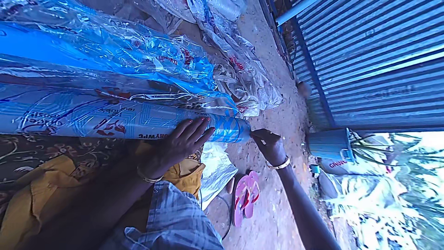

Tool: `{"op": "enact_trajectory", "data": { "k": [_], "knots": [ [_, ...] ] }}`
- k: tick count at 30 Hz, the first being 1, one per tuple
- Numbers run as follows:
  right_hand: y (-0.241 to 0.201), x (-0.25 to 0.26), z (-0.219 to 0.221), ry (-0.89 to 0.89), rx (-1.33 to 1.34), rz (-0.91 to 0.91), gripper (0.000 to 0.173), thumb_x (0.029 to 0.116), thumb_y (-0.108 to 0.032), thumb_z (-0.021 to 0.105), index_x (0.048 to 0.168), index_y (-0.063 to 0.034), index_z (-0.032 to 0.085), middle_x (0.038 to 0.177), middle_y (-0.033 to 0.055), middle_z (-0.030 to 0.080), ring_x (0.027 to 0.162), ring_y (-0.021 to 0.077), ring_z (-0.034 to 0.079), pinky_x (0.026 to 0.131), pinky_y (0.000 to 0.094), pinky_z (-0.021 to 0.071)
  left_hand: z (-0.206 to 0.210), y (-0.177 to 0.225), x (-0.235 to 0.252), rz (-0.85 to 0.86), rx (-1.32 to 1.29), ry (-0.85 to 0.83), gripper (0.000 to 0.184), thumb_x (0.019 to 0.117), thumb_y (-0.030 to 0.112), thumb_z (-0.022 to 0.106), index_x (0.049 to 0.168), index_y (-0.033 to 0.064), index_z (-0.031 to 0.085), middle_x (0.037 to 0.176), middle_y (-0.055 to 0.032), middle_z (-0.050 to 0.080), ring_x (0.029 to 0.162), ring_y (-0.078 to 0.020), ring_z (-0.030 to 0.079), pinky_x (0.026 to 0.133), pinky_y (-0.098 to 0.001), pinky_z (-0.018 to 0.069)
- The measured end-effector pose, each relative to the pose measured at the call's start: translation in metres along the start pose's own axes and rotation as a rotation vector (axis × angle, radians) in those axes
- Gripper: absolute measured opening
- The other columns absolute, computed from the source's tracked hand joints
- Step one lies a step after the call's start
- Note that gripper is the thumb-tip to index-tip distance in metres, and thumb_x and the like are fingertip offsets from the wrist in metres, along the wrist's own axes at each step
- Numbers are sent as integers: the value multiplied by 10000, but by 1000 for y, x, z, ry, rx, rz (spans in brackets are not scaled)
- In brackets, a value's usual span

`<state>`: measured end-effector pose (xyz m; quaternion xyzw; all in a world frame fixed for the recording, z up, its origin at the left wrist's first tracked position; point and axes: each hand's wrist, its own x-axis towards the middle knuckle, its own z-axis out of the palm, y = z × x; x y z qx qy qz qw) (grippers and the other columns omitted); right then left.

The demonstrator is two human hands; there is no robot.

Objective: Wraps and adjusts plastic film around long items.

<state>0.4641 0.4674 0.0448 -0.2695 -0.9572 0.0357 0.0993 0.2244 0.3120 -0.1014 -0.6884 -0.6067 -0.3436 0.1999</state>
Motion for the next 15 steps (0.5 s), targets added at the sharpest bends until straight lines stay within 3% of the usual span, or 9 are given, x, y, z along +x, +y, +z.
{"op": "enact_trajectory", "data": {
  "k": [3, 5, 7, 10, 12, 15],
  "knots": [
    [-6, 6, -4, -83, -135, -19, 180, 943, -29, 595, 923, 83, 735, 834, 231, 727, 691, 360, 732, 639, 460, 596, 1, 0, 0, 2, -1, -8, 390, 1011, 111, 529, 1393, 128, 611, 1414, -135, 619, 1329, -256, 571, 1079, -431, 415],
    [-12, 9, -2, -109, -282, -45, 158, 926, -27, 593, 907, 90, 698, 769, 236, 682, 605, 385, 697, 523, 486, 560, 0, 0, 0, 5, 1, -15, 394, 1009, 118, 535, 1395, 130, 611, 1422, -133, 615, 1327, -256, 574, 1073, -428, 420],
    [-16, 10, 4, -113, -395, -51, 149, 911, -22, 583, 910, 98, 672, 738, 240, 655, 568, 396, 679, 472, 483, 534, -1, 0, 0, 8, 7, -14, 394, 1013, 105, 529, 1398, 128, 610, 1421, -133, 614, 1322, -254, 576, 1065, -423, 422],
    [-10, 14, 0, -126, -391, 49, 174, 939, -31, 553, 930, 119, 642, 735, 262, 655, 604, 439, 688, 501, 530, 533, -1, 0, 0, 8, 10, -11, 397, 1010, 95, 523, 1397, 130, 609, 1418, -139, 615, 1319, -258, 579, 1064, -427, 426],
    [-1, 17, -9, -93, -230, 165, 204, 982, -36, 525, 982, 128, 647, 794, 272, 675, 695, 430, 703, 618, 543, 554, -1, 1, 0, 6, 13, -4, 393, 1010, 80, 521, 1387, 135, 619, 1420, -131, 617, 1314, -252, 583, 1056, -420, 430],
    [6, 14, -18, -62, 35, 125, 205, 965, -17, 571, 1006, 100, 735, 939, 233, 722, 792, 280, 721, 760, 373, 602, 0, 0, -1, 4, 6, 15, 394, 1012, 81, 516, 1389, 141, 616, 1426, -126, 614, 1332, -250, 568, 1072, -414, 415]
  ]
}}
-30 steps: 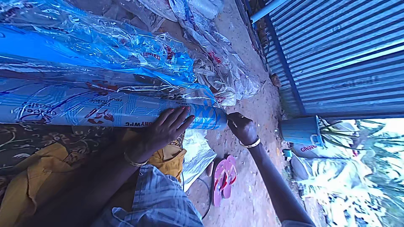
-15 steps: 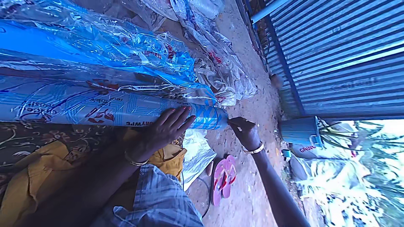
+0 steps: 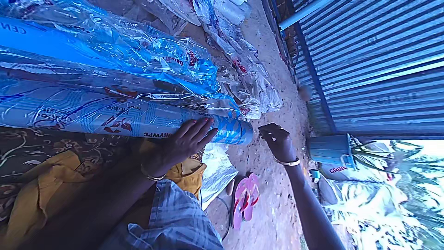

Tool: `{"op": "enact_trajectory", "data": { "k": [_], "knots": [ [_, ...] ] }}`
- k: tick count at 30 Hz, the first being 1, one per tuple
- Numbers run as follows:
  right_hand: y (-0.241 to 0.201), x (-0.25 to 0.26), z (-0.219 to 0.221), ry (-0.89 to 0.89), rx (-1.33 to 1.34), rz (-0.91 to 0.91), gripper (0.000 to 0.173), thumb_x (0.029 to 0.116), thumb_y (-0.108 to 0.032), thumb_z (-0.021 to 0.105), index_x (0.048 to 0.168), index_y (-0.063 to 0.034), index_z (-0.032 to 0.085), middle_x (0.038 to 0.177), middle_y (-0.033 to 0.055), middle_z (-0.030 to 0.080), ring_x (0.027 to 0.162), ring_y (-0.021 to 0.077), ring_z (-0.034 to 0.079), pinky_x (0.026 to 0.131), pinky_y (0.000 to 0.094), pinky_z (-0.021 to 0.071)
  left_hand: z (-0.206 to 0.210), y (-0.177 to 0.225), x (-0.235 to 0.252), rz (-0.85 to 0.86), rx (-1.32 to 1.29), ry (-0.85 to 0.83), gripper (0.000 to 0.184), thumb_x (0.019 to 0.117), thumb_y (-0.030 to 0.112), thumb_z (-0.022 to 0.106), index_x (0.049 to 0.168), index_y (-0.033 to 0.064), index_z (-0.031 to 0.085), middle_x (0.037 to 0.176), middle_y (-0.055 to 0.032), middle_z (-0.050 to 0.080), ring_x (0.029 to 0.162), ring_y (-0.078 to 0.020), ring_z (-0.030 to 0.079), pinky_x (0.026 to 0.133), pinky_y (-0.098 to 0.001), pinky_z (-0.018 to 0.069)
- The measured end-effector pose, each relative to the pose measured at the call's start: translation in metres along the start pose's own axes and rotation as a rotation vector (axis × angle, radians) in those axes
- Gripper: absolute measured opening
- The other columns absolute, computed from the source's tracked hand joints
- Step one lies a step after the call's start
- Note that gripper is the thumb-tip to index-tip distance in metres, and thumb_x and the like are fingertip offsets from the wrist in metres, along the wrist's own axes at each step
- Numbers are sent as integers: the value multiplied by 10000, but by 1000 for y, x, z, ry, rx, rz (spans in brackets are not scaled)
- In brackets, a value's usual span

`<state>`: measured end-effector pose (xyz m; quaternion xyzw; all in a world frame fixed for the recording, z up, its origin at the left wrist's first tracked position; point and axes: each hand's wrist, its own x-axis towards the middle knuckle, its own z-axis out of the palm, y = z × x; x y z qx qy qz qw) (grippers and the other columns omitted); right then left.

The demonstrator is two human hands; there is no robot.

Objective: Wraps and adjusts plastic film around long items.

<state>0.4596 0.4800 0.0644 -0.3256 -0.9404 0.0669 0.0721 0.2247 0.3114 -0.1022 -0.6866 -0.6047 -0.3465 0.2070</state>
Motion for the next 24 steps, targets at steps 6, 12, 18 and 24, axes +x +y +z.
{"op": "enact_trajectory", "data": {
  "k": [6, 12, 18, 24],
  "knots": [
    [-11, -15, 13, -3, -166, -85, 165, 936, -32, 626, 964, 60, 760, 898, 234, 746, 773, 394, 747, 693, 534, 595, 2, 0, 1, 4, 21, 4, 402, 1013, 58, 514, 1397, 135, 605, 1428, -132, 609, 1328, -250, 568, 1063, -416, 416],
    [-16, -9, 10, -44, -232, -89, 176, 947, -50, 621, 931, 76, 743, 854, 243, 730, 731, 407, 735, 653, 546, 585, 0, 1, 2, -4, 18, -4, 382, 1023, 98, 513, 1391, 133, 614, 1422, -132, 615, 1318, -248, 578, 1055, -416, 420],
    [-29, 4, 11, -174, -385, -42, 155, 915, -21, 594, 937, 102, 688, 834, 268, 686, 665, 447, 701, 548, 571, 540, -2, 0, 2, 4, 16, -14, 398, 1010, 63, 521, 1391, 133, 615, 1409, -130, 624, 1311, -247, 584, 1052, -418, 426],
    [-10, 11, 2, -54, -211, 34, 209, 976, -55, 559, 981, 105, 693, 856, 265, 704, 757, 432, 715, 673, 570, 560, -4, 1, 2, 7, 26, -17, 416, 1008, 9, 503, 1390, 131, 613, 1405, -131, 628, 1307, -241, 590, 1055, -415, 431]
  ]
}}
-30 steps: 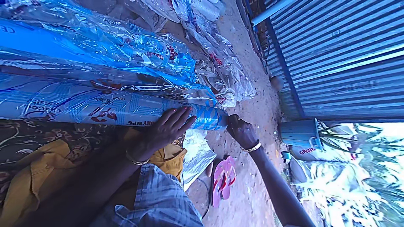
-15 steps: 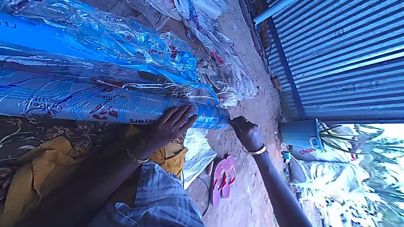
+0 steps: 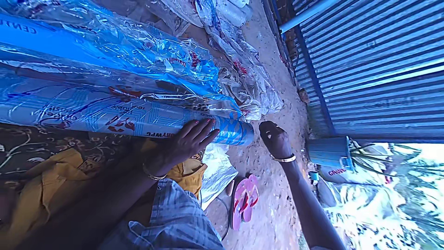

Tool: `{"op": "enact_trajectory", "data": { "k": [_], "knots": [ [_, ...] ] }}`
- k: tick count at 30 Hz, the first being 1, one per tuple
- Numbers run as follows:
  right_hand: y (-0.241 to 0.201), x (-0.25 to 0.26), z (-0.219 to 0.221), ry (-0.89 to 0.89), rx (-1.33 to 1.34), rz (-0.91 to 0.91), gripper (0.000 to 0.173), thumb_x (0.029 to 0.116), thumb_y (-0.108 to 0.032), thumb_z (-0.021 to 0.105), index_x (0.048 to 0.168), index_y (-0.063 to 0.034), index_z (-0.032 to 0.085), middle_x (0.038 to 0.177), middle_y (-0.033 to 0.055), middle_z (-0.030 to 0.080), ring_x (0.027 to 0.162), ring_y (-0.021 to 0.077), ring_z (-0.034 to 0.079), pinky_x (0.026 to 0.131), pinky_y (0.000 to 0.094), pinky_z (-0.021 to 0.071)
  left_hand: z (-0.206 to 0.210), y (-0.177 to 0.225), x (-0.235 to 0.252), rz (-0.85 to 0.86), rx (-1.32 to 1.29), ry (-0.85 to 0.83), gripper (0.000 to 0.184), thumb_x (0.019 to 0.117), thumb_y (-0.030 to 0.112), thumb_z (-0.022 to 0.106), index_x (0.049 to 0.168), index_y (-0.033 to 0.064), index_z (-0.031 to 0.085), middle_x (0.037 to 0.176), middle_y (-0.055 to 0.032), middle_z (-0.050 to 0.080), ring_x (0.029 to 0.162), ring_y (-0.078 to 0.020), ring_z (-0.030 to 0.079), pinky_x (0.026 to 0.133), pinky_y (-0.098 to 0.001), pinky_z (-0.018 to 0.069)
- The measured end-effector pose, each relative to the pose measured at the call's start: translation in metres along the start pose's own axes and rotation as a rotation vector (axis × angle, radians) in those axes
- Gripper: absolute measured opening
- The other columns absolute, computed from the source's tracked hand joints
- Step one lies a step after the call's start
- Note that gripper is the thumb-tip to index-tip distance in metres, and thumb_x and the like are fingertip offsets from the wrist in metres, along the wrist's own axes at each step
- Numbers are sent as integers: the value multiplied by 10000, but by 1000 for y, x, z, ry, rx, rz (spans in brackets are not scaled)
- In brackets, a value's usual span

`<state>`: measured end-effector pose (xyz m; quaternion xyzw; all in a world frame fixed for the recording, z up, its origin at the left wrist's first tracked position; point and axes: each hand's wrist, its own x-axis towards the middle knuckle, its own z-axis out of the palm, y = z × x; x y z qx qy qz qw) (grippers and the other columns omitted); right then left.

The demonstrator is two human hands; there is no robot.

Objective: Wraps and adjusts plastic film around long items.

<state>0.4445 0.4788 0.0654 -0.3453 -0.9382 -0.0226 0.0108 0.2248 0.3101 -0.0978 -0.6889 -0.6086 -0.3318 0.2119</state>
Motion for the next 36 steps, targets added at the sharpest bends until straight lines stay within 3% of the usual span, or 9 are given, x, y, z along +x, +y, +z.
{"op": "enact_trajectory", "data": {
  "k": [4, 7, 12, 20, 22, 24, 28, 32, 36],
  "knots": [
    [-1, -10, -8, -56, 102, -56, 169, 930, -33, 650, 1022, 59, 758, 1010, 232, 742, 851, 365, 743, 776, 509, 598, 1, -1, 0, 2, -4, -3, 413, 1006, 12, 509, 1390, 125, 612, 1409, -134, 624, 1311, -241, 587, 1051, -418, 431],
    [-7, -19, 0, -20, 0, -85, 154, 926, -41, 655, 981, 59, 759, 946, 237, 749, 798, 408, 747, 697, 575, 583, 2, 0, -1, -2, -27, -7, 420, 1004, 7, 505, 1394, 123, 611, 1420, -138, 614, 1322, -256, 581, 1065, -429, 432],
    [-14, -21, 8, 66, -159, -120, 172, 926, -53, 626, 843, 64, 719, 762, 229, 700, 638, 411, 708, 539, 548, 545, 0, -1, 0, 3, -20, -11, 420, 1003, 8, 507, 1394, 121, 609, 1409, -139, 620, 1315, -255, 583, 1056, -423, 433],
    [-12, -7, 16, 85, -264, -255, 132, 827, -54, 618, 808, 66, 669, 674, 207, 635, 526, 377, 654, 432, 487, 492, 0, 0, -1, 1, -16, -13, 432, 999, -8, 508, 1399, 122, 606, 1405, -141, 624, 1311, -255, 587, 1049, -423, 438],
    [-4, -2, 14, 107, -217, -238, 148, 838, -70, 608, 788, 61, 654, 687, 208, 637, 544, 375, 658, 444, 495, 492, -1, -1, 1, 1, -14, -7, 425, 1003, -3, 503, 1396, 122, 607, 1403, -140, 625, 1309, -254, 587, 1051, -423, 436],
    [1, 0, 8, 103, -31, -128, 170, 904, -49, 590, 851, 80, 688, 792, 228, 690, 657, 365, 698, 572, 501, 547, -1, -1, 1, 1, -19, -8, 425, 1005, -6, 498, 1396, 122, 607, 1396, -140, 629, 1308, -251, 588, 1053, -424, 435],
    [7, -3, -6, -35, 293, -41, 207, 961, -29, 597, 1063, 92, 731, 1045, 237, 726, 849, 248, 732, 790, 342, 603, -1, -1, 0, 7, -24, -13, 424, 1004, -11, 499, 1395, 111, 608, 1388, -150, 633, 1298, -253, 597, 1043, -423, 445],
    [5, -13, 6, -16, 194, -100, 183, 910, -41, 667, 1024, 75, 752, 994, 240, 734, 820, 329, 735, 770, 441, 601, 0, 0, 0, 6, -24, -13, 425, 1004, -11, 498, 1396, 112, 605, 1407, -149, 621, 1306, -259, 591, 1045, -421, 444],
    [3, -14, 15, 58, -13, -188, 200, 960, -68, 580, 912, 59, 726, 873, 225, 720, 736, 376, 726, 635, 487, 582, 2, -1, -2, 6, -15, -11, 423, 1010, 1, 496, 1401, 125, 603, 1428, -140, 609, 1328, -253, 574, 1064, -423, 427]
  ]
}}
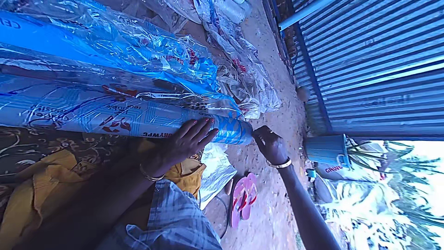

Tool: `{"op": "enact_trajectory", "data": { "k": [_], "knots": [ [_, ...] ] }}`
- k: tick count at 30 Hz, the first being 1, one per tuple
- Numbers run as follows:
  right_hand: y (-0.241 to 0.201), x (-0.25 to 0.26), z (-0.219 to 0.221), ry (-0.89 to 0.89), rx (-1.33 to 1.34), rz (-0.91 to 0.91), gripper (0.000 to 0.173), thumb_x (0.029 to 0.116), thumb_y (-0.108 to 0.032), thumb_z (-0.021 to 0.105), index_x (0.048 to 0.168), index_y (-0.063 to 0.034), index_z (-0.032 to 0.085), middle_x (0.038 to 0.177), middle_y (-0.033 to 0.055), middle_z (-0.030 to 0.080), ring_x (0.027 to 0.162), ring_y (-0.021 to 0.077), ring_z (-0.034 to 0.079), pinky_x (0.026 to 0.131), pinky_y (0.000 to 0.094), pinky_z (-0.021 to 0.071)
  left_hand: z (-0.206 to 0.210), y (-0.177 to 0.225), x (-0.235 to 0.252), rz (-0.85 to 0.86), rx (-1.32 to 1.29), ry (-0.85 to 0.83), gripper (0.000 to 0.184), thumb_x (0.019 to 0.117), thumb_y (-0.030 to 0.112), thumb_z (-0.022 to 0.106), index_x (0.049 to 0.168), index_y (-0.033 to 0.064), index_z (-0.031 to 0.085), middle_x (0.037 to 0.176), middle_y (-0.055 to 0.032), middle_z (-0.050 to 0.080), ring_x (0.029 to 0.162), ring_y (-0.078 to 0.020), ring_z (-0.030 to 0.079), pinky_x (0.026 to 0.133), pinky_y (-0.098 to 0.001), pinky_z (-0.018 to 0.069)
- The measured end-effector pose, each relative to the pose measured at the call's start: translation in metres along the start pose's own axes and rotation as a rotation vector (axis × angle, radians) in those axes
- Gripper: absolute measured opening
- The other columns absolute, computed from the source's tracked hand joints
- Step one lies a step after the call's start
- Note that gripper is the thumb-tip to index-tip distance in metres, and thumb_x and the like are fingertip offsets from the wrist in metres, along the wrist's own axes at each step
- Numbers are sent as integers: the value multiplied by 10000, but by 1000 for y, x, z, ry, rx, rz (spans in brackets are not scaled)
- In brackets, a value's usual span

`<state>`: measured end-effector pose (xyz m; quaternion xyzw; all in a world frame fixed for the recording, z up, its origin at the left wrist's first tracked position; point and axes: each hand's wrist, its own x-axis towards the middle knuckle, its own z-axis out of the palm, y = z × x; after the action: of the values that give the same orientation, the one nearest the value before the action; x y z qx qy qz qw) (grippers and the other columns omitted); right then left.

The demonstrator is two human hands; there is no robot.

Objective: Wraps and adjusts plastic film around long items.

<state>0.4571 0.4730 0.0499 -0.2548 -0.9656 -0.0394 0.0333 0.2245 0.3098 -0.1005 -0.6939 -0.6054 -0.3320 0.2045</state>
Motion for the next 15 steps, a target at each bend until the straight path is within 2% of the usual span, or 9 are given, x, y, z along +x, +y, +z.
{"op": "enact_trajectory", "data": {
  "k": [2, 5, 7, 9, 11, 12, 13, 15],
  "knots": [
    [1, 5, 2, 8, -112, -63, 206, 969, -51, 541, 896, 59, 699, 840, 226, 693, 690, 388, 709, 569, 487, 563, 1, 1, 1, -5, 3, 2, 417, 1012, 7, 498, 1395, 130, 606, 1420, -135, 614, 1332, -250, 571, 1070, -422, 423],
    [6, 16, 7, 67, -186, -95, 177, 955, -13, 527, 860, 58, 658, 788, 226, 659, 660, 391, 691, 541, 475, 546, 0, 1, 2, -15, 15, -1, 415, 1011, 5, 496, 1389, 133, 610, 1410, -127, 623, 1324, -248, 576, 1066, -420, 424],
    [11, 24, 11, 92, -179, -58, 170, 959, -15, 530, 864, 62, 648, 797, 237, 655, 689, 417, 691, 547, 503, 540, 0, 2, 2, -23, 21, 2, 420, 1008, -1, 496, 1387, 135, 615, 1406, -126, 627, 1316, -245, 582, 1065, -417, 424],
    [11, 30, 12, 66, -89, 52, 164, 966, -17, 548, 912, 82, 667, 866, 264, 677, 758, 452, 704, 606, 564, 550, 0, 3, 2, -23, 21, 12, 416, 1007, -2, 497, 1379, 135, 622, 1394, -128, 635, 1311, -245, 587, 1062, -419, 429],
    [11, 34, 9, 27, 128, 206, 191, 986, 6, 537, 996, 119, 690, 965, 277, 703, 859, 429, 713, 757, 582, 559, 0, 3, 1, -23, 20, 19, 415, 1004, -4, 499, 1373, 139, 623, 1385, -122, 642, 1305, -240, 593, 1055, -413, 438],
    [15, 34, 7, 30, 257, 256, 224, 993, 27, 497, 1037, 138, 687, 980, 261, 713, 874, 352, 720, 815, 507, 573, 0, 3, 0, -22, 17, 21, 415, 1004, -5, 498, 1373, 141, 622, 1387, -120, 641, 1306, -239, 592, 1054, -410, 440],
    [20, 34, 4, 39, 386, 289, 264, 1006, 16, 443, 1069, 147, 664, 968, 221, 710, 857, 234, 717, 824, 385, 588, 0, 3, 0, -17, 13, 22, 417, 1003, -11, 495, 1373, 137, 618, 1387, -123, 640, 1306, -242, 591, 1054, -408, 440],
    [28, 32, -5, -28, 625, 343, 282, 1021, -27, 457, 1172, 143, 625, 1084, 182, 696, 952, 130, 707, 870, 282, 584, 0, 3, -1, -15, 5, 28, 418, 1002, -14, 496, 1374, 132, 618, 1386, -128, 639, 1309, -245, 589, 1057, -409, 440]
  ]
}}
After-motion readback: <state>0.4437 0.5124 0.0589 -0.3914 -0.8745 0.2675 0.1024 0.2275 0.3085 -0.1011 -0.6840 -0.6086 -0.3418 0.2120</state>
